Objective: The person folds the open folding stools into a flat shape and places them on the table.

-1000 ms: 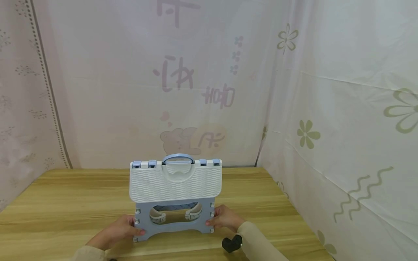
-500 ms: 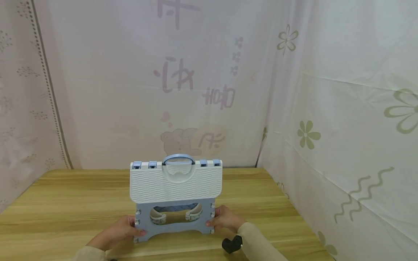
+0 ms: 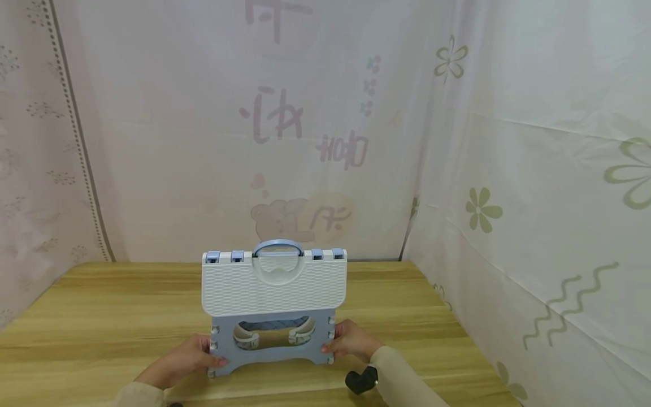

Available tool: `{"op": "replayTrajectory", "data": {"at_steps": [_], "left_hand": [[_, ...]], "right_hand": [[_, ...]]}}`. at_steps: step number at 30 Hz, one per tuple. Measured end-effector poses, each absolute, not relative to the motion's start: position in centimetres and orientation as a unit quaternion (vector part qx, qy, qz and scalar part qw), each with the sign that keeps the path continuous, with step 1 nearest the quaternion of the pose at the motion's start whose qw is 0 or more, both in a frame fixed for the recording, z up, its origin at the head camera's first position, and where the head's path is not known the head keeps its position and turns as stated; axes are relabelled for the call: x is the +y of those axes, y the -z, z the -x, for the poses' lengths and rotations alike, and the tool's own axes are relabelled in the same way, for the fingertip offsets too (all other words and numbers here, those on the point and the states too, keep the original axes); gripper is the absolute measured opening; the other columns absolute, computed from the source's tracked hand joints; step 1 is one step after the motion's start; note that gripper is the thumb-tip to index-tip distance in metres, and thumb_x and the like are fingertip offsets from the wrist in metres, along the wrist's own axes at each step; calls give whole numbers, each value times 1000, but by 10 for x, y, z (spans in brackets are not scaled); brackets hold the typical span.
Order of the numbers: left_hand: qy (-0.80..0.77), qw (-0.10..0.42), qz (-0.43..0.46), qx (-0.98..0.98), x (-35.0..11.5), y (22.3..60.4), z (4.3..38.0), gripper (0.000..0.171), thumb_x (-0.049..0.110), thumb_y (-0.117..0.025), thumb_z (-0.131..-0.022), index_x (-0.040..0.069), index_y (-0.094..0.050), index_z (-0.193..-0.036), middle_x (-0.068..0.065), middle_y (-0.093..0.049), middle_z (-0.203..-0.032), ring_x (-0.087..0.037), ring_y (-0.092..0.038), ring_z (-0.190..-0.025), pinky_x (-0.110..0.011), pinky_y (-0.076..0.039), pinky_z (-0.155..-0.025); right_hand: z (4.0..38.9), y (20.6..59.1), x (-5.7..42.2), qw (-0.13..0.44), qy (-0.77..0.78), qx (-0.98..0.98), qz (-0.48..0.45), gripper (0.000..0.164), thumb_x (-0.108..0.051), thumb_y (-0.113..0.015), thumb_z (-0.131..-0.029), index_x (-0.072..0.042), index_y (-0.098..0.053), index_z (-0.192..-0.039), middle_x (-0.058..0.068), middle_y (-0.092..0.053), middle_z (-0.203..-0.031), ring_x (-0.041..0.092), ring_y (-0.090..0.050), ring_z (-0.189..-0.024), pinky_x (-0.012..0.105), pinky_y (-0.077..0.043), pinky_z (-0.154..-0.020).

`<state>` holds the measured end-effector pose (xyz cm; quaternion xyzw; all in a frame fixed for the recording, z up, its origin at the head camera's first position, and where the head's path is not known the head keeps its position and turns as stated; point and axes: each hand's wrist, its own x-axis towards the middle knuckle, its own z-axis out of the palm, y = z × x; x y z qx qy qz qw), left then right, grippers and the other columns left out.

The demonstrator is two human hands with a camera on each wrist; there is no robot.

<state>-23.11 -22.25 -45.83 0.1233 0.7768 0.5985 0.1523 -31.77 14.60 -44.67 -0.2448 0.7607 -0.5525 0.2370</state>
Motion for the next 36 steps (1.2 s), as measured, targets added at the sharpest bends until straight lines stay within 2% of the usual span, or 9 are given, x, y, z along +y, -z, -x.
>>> {"op": "replayTrajectory", "data": {"at_steps": [9, 17, 36], "left_hand": [[-599, 153, -128, 776, -222, 459, 233, 36, 9, -73, -83, -17, -60, -104, -21, -68, -105, -17, -63, -93, -36, -52, -82], [-589, 155, -116, 784, -221, 458, 233, 42, 8, -73, -83, -18, -57, -112, -26, -65, -111, -27, -62, -101, -40, -52, -85], [-589, 143, -129, 785, -222, 460, 233, 32, 5, -71, -84, -16, -60, -105, -23, -68, -105, -17, -62, -91, -33, -51, -79]], "right_hand": [[319, 447, 146, 238, 553, 760, 246, 22, 7, -67, -80, 18, -63, -99, 22, -70, -95, 21, -67, -85, 38, -56, -73], [317, 443, 146, 246, 549, 764, 232, 24, 7, -67, -79, 17, -64, -101, 22, -70, -98, 25, -67, -90, 40, -56, -76], [320, 448, 147, 246, 558, 758, 234, 23, 6, -68, -79, 17, -64, -99, 19, -71, -93, 20, -67, -83, 34, -56, -70]]}}
